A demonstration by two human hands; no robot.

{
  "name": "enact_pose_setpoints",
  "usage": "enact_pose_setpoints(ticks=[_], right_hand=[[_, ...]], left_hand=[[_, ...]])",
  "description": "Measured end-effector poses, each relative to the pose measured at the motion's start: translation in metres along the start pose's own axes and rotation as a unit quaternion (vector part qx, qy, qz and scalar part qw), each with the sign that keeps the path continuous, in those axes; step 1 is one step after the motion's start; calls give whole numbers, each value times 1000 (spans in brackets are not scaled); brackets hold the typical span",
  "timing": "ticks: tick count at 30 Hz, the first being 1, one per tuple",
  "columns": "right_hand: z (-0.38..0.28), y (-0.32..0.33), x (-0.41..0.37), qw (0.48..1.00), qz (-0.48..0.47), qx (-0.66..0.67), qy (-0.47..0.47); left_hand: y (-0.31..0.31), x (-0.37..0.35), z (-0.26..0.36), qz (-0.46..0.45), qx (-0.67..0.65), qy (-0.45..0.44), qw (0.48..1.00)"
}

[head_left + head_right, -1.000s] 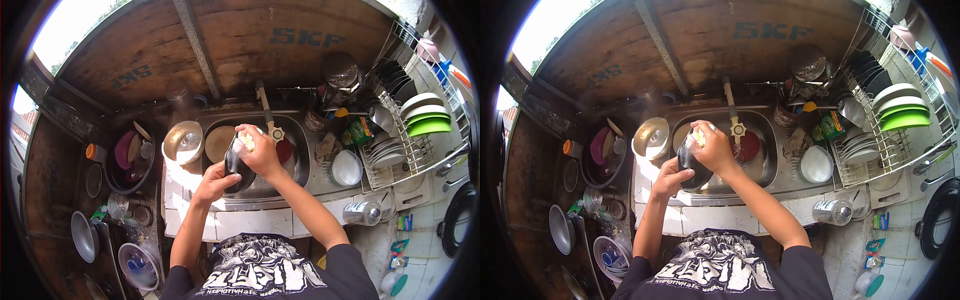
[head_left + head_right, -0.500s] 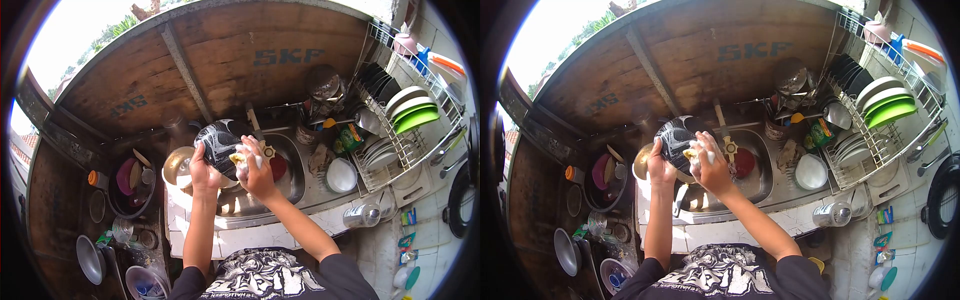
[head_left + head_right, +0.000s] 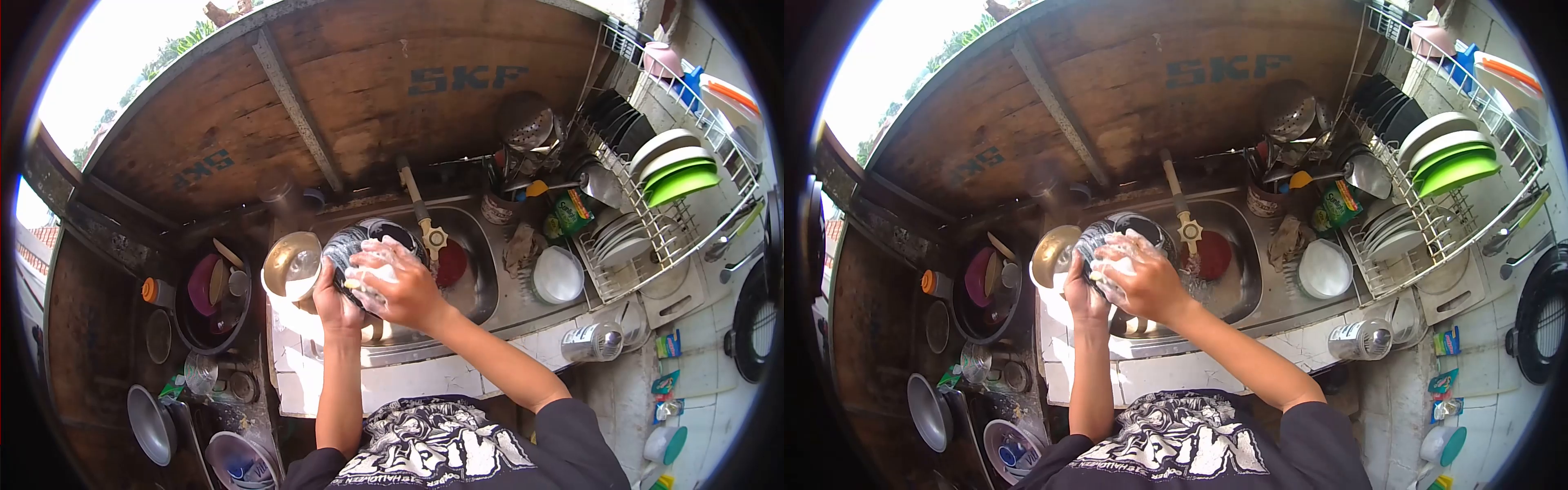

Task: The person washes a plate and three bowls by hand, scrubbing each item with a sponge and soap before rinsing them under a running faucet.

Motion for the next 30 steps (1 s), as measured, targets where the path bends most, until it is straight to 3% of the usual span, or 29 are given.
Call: enact_pose_setpoints(ticks=[2,5,8,10,12,13,17,18,20,22,23,25,27,30], right_hand=[[-7,-10,-43,998,-23,-27,44],[0,-36,-64,984,164,-3,-64],[10,-34,-37,946,263,64,-177],[30,-31,-19,906,286,163,-266],[46,-19,-8,875,179,278,-352],[59,-23,-5,858,148,355,-341],[57,-4,33,951,-1,182,-250],[55,-10,34,949,-12,183,-257],[45,-12,36,953,61,207,-211],[26,-7,41,985,63,107,-123],[18,-7,40,996,-10,72,-59],[-6,-19,30,998,-55,15,0],[-21,-12,18,996,-71,-13,58],[-9,9,0,999,20,-2,-41]], left_hand=[[3,4,17,41,-30,-37,998],[3,4,23,-16,-106,-27,994],[23,1,28,-17,-113,-18,993],[19,-14,31,-22,-106,-21,994],[11,-29,31,-75,-115,-1,991],[16,-31,33,-80,-116,9,990],[21,-38,33,-55,-97,-11,994],[17,-37,37,-57,-67,-5,996],[6,-33,43,-60,-10,5,998],[7,-24,38,-55,31,26,998],[11,-20,33,-5,81,15,997],[27,-17,18,81,176,-42,980],[24,-16,13,35,142,-53,988],[-10,-21,18,55,89,-43,994]])
Point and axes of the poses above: each hand's wrist, its own x-axis towards the middle knuckle, its own y-axis out of the back of the hand, z = x × y, the point moved 1 cm from there along x, towards the middle knuckle, and after that the axes turned 4 degrees about y, right-handed, at the moved point
